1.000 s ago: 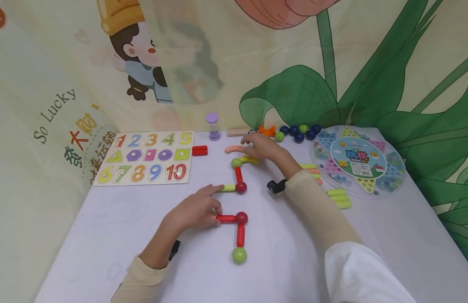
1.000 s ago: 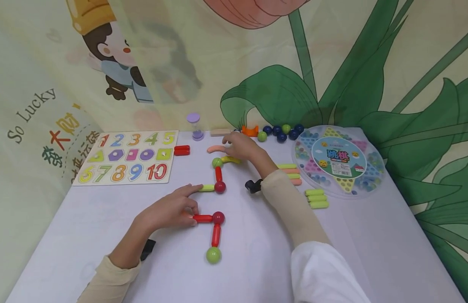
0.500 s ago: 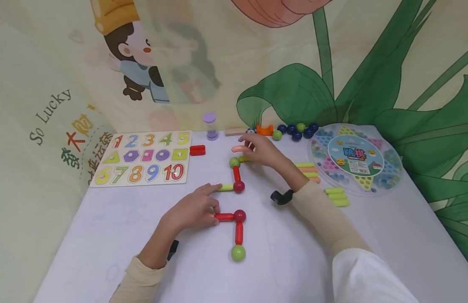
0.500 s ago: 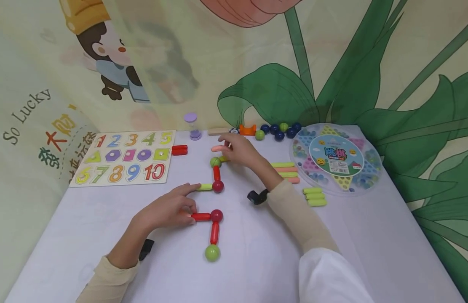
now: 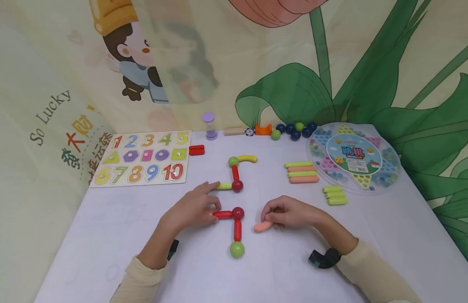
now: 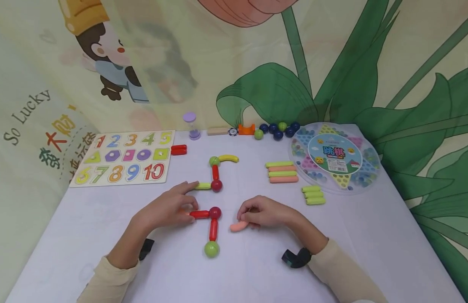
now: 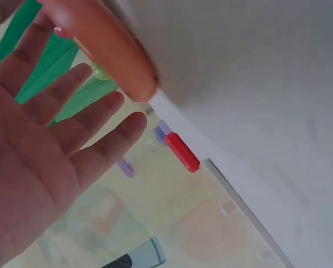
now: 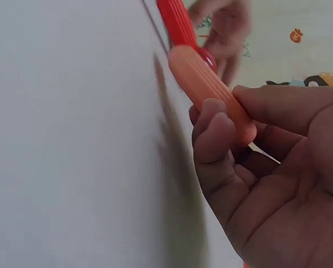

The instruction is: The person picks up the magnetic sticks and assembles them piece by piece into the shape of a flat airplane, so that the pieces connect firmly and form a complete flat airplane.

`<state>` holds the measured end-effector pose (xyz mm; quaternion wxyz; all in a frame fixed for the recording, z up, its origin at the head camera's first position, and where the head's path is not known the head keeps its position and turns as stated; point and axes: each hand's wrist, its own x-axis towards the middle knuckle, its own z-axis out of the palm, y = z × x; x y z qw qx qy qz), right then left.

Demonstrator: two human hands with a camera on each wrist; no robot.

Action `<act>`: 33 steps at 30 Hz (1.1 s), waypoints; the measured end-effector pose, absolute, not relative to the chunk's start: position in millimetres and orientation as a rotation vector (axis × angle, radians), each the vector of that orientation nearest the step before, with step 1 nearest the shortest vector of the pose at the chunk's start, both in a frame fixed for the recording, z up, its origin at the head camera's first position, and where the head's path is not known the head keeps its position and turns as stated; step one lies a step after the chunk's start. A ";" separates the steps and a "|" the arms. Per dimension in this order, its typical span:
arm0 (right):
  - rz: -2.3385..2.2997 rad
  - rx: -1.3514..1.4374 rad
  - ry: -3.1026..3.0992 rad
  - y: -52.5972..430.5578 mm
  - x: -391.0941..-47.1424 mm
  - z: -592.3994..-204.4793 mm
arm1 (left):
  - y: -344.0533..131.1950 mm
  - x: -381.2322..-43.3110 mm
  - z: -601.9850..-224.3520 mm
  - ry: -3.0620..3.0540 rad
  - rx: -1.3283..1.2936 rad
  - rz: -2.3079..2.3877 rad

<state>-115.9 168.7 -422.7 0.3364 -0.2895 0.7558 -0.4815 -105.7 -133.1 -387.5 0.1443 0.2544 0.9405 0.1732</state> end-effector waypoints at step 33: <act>-1.561 -0.796 1.684 154.2 -96.5 -443.5 | -100.1 -90.9 -386.1 2.608 0.905 0.395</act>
